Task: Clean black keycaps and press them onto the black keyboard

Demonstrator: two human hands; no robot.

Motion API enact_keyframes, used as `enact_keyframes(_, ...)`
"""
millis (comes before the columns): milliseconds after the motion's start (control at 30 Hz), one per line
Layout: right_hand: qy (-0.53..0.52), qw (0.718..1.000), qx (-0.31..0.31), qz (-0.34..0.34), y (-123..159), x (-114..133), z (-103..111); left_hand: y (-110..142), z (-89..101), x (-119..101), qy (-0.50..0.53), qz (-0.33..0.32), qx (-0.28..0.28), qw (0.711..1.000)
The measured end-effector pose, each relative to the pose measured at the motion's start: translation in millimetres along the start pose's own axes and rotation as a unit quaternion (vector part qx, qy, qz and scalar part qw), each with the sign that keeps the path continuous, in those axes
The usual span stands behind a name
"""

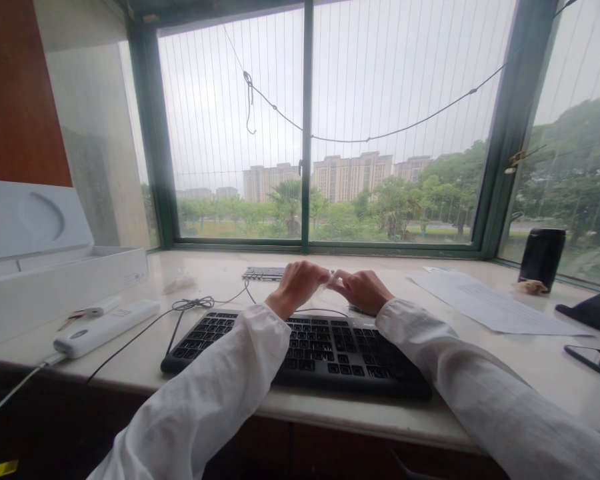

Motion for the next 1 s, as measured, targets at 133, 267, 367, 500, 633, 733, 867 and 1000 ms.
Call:
enact_keyframes(133, 0.010, 1.000, 0.010, 0.028, 0.2, 3.5, -3.8, -0.4, -6.1, 1.7, -0.005, -0.006, 0.034, 0.999)
enact_keyframes(267, -0.001, 0.999, 0.012, 0.044, 1.1, 6.3, -4.7, 0.0, -10.9, 3.3, -0.006, -0.009, 0.051, 0.999)
enact_keyframes(367, -0.010, 0.999, 0.008, 0.036, 0.9, 5.4, -3.8, 0.5, -13.4, 4.4, -0.005, -0.009, 0.054, 0.999)
enact_keyframes(500, -0.027, 0.999, 0.002, 0.034, 0.1, 4.5, -2.6, 0.7, -16.2, 5.5, 0.004, -0.009, 0.061, 0.998)
enact_keyframes(633, -0.070, 0.996, -0.017, 0.055, 1.1, 6.8, -1.4, 0.7, -18.9, 6.2, 0.007, -0.010, 0.070, 0.997)
enact_keyframes(733, -0.096, 0.992, -0.037, 0.068, 2.9, 7.2, -0.1, 0.9, -20.3, 5.6, 0.010, -0.014, 0.074, 0.997)
enact_keyframes(867, -0.096, 0.993, -0.045, 0.056, 3.7, 5.0, 1.4, 0.8, -21.5, 7.3, 0.010, 0.009, 0.074, 0.997)
enact_keyframes(1000, -0.113, 0.991, -0.061, 0.039, 3.6, 3.6, 7.2, 0.8, -25.0, 9.1, 0.022, 0.034, 0.078, 0.996)
Point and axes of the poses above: each hand's wrist, its own y-axis away from the middle knuckle, its own z-axis out of the back of the hand, x = y × z, the point moved 8 cm from there along -y, towards the middle knuckle, and after that the axes turned 10 degrees about y, right-handed, at the moved point
